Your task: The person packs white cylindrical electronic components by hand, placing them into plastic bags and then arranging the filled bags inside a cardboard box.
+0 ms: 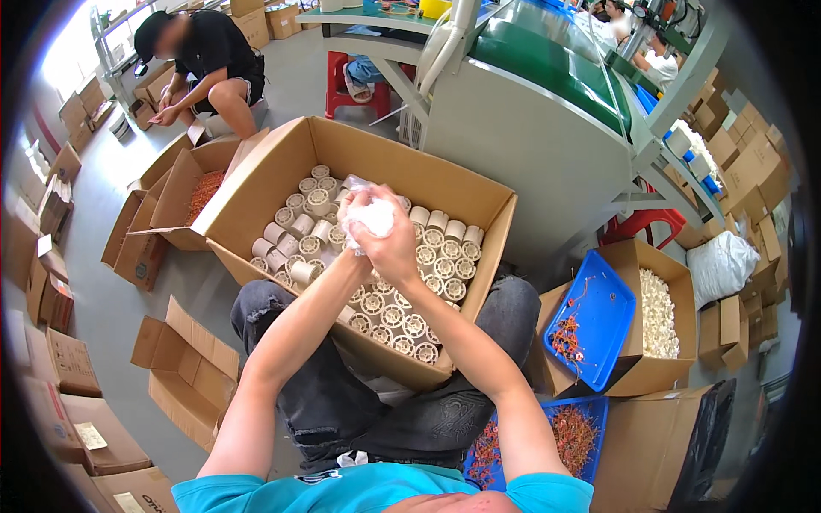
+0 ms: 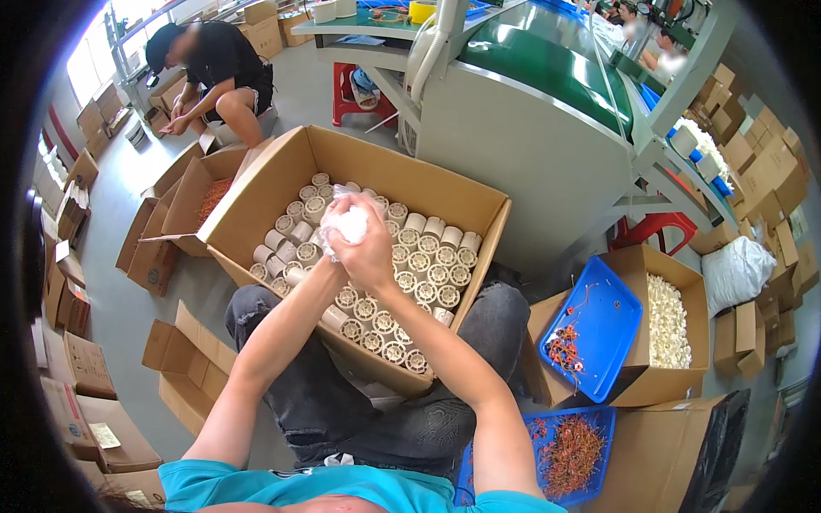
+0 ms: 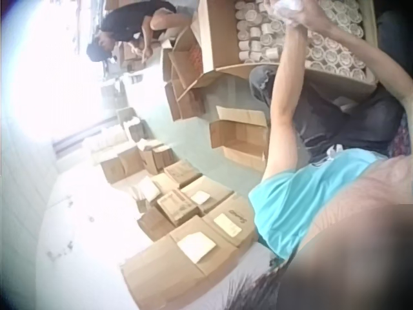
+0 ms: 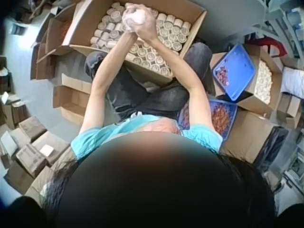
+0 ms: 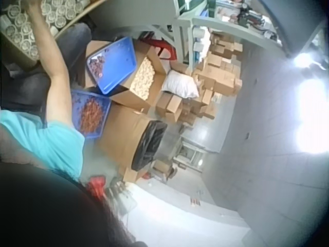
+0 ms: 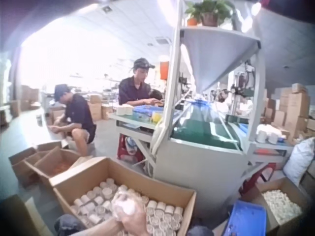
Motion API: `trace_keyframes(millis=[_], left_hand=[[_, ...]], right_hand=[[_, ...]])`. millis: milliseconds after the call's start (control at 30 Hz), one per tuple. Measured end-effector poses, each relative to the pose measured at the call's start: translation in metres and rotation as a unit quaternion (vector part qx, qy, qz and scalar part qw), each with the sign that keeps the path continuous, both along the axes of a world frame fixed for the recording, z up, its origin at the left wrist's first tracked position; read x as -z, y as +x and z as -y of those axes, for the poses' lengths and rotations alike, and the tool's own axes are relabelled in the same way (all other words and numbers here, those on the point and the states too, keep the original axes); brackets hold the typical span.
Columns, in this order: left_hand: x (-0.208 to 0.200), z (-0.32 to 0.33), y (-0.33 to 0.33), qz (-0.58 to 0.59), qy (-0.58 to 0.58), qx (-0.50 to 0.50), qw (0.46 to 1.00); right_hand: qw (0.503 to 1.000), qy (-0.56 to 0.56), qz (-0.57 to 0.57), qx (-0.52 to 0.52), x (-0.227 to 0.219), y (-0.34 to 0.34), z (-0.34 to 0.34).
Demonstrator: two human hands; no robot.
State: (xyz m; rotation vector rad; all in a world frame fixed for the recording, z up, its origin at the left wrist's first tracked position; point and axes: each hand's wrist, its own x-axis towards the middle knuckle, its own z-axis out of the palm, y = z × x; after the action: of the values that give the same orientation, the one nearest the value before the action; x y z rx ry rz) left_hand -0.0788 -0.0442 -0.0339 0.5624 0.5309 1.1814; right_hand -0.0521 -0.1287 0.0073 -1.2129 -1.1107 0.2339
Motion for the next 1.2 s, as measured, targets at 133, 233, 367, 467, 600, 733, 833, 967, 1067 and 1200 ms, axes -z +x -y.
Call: trace_keyframes(millis=[133,233,367,467,600,733,833,967,1067,1200], left_hand=[[0.004,-0.004,-0.002,-0.040,0.016,-0.023,0.999],[0.014,-0.013,-0.002,-0.025,0.027,-0.008,0.999],[-0.005,-0.016,0.007,-0.087,0.164,-0.059,0.981],[-0.012,-0.013,0.009,-0.217,0.229,-0.112,0.942],[-0.042,-0.007,-0.006,-0.236,0.157,-0.020,0.959],[-0.045,-0.021,-0.015,-0.233,0.185,-0.004,0.955],[-0.044,-0.019,-0.014,-0.242,0.234,-0.014,0.942],[-0.046,-0.005,-0.010,-0.302,0.335,-0.006,0.892],[-0.046,-0.005,-0.006,-0.279,0.337,-0.004,0.899],[-0.044,-0.013,-0.009,-0.337,0.328,-0.022,0.882]], right_hand=[[0.999,-0.026,-0.023,-0.006,-0.002,-0.010,0.007],[0.998,0.014,0.041,0.045,-0.001,-0.016,0.009],[0.991,0.066,0.075,0.086,-0.008,-0.002,0.009],[0.990,0.074,0.058,0.104,-0.009,0.018,0.005],[0.983,0.099,-0.096,0.122,-0.013,0.065,0.005],[0.977,0.080,-0.196,0.039,-0.025,0.071,0.013],[0.991,-0.010,-0.113,-0.071,-0.032,0.054,0.015],[0.964,-0.119,-0.133,-0.195,-0.017,0.051,0.008],[0.917,-0.144,-0.275,-0.251,-0.018,0.063,0.007],[0.908,-0.150,-0.279,-0.274,-0.018,0.062,0.011]])
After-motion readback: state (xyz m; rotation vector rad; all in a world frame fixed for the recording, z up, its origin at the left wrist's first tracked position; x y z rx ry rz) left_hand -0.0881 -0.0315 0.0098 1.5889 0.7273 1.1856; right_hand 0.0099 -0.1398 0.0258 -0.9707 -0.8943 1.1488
